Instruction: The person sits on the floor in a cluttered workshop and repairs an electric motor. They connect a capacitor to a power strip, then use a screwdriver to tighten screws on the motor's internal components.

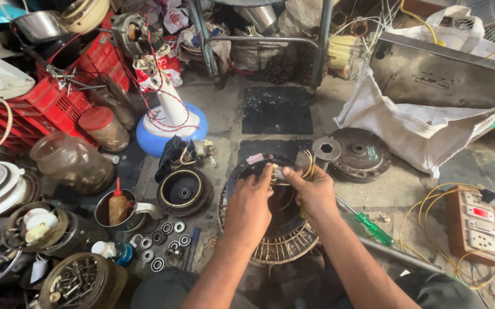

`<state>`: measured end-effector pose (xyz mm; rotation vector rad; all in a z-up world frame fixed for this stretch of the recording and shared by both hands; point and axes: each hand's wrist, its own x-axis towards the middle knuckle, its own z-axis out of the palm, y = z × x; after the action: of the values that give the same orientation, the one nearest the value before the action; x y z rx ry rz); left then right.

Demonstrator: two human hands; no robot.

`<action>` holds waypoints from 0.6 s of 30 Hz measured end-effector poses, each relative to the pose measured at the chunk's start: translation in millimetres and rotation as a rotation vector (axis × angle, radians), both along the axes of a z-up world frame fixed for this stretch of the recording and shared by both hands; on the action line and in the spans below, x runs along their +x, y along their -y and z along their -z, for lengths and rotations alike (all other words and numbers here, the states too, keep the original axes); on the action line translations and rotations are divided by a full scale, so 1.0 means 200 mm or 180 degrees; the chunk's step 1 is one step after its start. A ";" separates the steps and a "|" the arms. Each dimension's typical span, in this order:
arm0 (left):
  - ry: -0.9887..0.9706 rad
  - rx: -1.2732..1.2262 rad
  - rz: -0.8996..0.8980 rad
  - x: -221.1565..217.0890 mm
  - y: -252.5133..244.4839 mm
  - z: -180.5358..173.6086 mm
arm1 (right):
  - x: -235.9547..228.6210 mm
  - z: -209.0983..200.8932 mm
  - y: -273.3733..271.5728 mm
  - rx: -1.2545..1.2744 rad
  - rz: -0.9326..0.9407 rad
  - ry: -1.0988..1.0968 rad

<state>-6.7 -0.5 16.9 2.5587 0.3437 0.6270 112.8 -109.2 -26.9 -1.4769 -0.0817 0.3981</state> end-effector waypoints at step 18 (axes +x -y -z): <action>0.0409 0.0194 -0.0566 -0.02 0.13 0.06 | 0.01 -0.02 0.16 0.0271 0.0540 0.0819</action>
<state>-10.1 -27.5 4.0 2.5476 0.5190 0.8750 114.2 -140.5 -23.3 -1.4322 -0.1747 0.0652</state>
